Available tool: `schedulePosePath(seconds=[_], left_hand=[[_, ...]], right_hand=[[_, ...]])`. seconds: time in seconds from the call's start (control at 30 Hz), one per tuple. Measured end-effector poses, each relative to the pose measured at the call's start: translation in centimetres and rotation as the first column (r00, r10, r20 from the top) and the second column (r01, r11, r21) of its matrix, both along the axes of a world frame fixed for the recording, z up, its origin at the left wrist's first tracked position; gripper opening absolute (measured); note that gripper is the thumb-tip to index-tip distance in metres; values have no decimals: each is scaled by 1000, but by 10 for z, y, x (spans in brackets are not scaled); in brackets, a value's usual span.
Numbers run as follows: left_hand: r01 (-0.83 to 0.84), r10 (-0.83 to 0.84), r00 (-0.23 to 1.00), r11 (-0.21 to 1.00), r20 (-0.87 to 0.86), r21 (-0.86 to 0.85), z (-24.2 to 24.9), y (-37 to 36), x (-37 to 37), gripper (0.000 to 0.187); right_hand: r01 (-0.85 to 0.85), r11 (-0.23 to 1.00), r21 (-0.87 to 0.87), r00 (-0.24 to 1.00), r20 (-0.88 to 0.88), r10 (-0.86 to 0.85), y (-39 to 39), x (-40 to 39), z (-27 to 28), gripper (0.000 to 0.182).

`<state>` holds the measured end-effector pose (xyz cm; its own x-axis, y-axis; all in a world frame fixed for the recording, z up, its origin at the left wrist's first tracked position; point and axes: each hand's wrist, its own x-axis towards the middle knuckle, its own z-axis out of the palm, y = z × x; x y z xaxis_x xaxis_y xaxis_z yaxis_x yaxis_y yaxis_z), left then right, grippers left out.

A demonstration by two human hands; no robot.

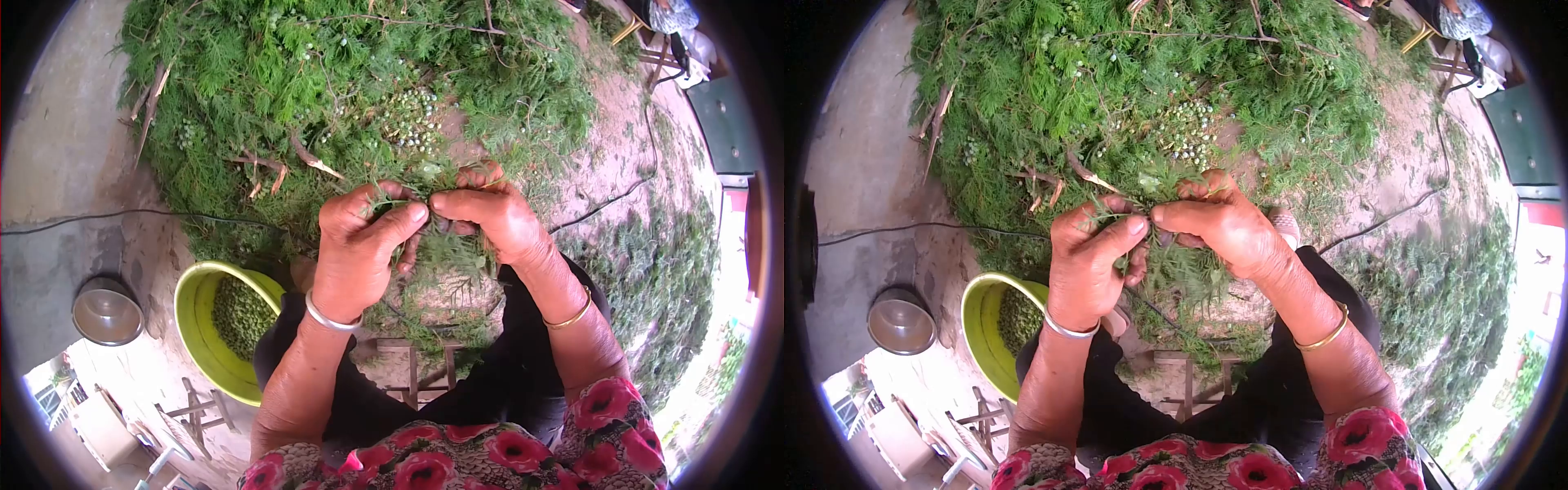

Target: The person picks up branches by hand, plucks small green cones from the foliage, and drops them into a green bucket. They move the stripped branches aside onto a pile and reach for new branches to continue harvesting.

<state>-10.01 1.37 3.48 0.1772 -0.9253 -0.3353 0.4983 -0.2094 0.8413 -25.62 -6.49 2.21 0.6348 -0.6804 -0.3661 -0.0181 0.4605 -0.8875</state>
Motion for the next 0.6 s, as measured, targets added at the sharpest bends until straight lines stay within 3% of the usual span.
schedulePosePath(seconds=[0.03, 0.1, 0.13, 0.2, 0.23, 0.3, 0.33, 0.4, 0.47, 0.53, 0.6], left_hand=[[-1, 1, 1000, 1000, -1, 1, 2, 1, 1, 10], [63, -60, 971, 998, -232, 6, 6, 2, 5, 9], [63, -59, 971, 998, -232, 7, 6, 3, 7, 9], [161, -173, 884, 985, -435, -66, 3, 4, 15, 13], [164, -177, 883, 984, -434, -66, 0, 3, 18, 13], [210, -260, 777, 966, -573, -154, -10, 3, 24, 18], [210, -261, 777, 965, -573, -155, -12, 2, 26, 18], [29, -81, 715, 996, -695, -86, -14, 1, 29, 21], [19, -45, 729, 999, -683, -45, -11, 0, 33, 21], [-79, 1, 790, 992, -613, -101, -12, -1, 34, 21], [-73, -7, 833, 990, -553, -123, -9, -1, 34, 17]], right_hand=[[39, 991, 129, 998, 37, -44, 1, 0, 0, 7], [77, 978, 195, 997, -5, -78, 3, 3, 12, 10], [119, 959, 257, 993, -49, -110, 4, 4, 16, 12], [45, 982, 186, 999, 21, -49, -1, -2, 8, 15], [-23, 994, 107, 996, 86, 14, -3, -5, 3, 18], [-60, 981, 182, 988, 153, 32, -4, -4, 0, 19], [-103, 962, 252, 974, 221, 47, -4, -1, 3, 20], [-34, 976, 216, 983, 181, -6, -1, 1, 13, 24], [-3, 976, 217, 997, 81, -15, -2, 0, 15, 22], [-39, 977, 208, 996, 81, 22, -3, -5, 6, 17], [-75, 977, 198, 995, 77, 61, -4, -6, 1, 18]])
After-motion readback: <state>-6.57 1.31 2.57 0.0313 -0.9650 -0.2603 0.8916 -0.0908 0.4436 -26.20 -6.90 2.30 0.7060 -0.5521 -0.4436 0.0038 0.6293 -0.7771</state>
